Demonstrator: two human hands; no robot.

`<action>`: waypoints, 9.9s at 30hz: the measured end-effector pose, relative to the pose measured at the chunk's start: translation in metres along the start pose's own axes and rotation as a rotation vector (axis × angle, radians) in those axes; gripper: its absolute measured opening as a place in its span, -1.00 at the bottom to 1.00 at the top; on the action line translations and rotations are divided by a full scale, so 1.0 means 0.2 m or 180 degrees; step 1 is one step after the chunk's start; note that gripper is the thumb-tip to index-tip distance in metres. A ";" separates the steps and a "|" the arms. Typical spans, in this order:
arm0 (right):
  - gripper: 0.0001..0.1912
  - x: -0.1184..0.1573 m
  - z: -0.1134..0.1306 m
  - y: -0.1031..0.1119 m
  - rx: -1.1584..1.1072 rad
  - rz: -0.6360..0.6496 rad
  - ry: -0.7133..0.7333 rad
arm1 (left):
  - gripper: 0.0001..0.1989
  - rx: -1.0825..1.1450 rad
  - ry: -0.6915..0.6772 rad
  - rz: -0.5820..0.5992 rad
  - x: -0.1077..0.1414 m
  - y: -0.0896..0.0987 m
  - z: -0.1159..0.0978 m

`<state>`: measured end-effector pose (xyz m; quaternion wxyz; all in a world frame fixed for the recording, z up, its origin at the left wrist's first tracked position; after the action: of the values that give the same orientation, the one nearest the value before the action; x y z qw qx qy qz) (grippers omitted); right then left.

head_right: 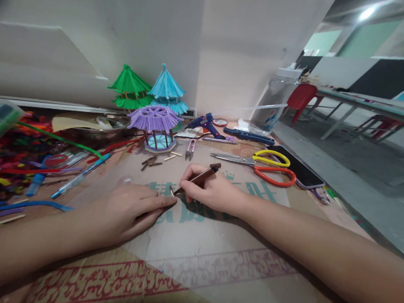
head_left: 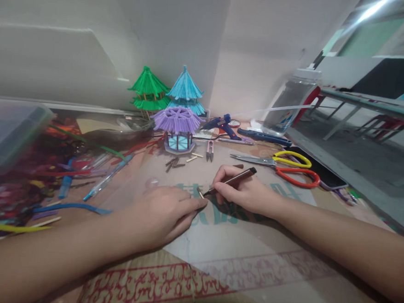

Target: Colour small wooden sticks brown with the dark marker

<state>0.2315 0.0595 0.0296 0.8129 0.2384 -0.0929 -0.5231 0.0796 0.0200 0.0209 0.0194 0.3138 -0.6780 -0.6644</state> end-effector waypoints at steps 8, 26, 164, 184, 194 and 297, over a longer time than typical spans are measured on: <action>-0.87 -0.01 0.00 0.00 -0.0044 -0.0094 0.0002 | -0.66 -0.0072 -0.0045 0.0067 0.00 0.00 -0.01; -0.88 0.00 0.00 -0.01 -0.0080 -0.0114 0.0082 | -0.63 -0.0146 -0.0033 0.0108 -0.01 0.00 -0.01; -0.87 0.00 -0.01 0.01 -0.0187 -0.0140 -0.0225 | -0.58 0.0404 0.0606 0.0058 -0.03 -0.02 0.09; -0.87 0.00 -0.03 0.00 -0.0110 -0.0202 -0.0165 | -0.61 0.0411 0.0595 -0.0012 -0.02 0.00 0.08; -0.85 -0.01 -0.04 0.00 -0.0052 -0.0215 -0.0119 | -0.62 0.0430 0.0621 -0.0038 -0.02 0.00 0.09; -0.86 0.00 0.01 -0.01 -0.0183 0.0103 0.0062 | -0.66 0.0380 0.0567 -0.0098 -0.02 0.00 0.09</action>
<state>0.2288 0.0570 0.0306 0.8286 0.2185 -0.0737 -0.5101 0.0742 0.0385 0.0196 0.0507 0.3826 -0.7071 -0.5925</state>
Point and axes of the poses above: each hand's wrist, its own x-axis away from the middle knuckle, its own y-axis out of the back of the hand, z = x × y, the point moved 7 cm from there along -x, towards the middle knuckle, and after that the axes turned 5 degrees about -z, right-handed, at the moved point
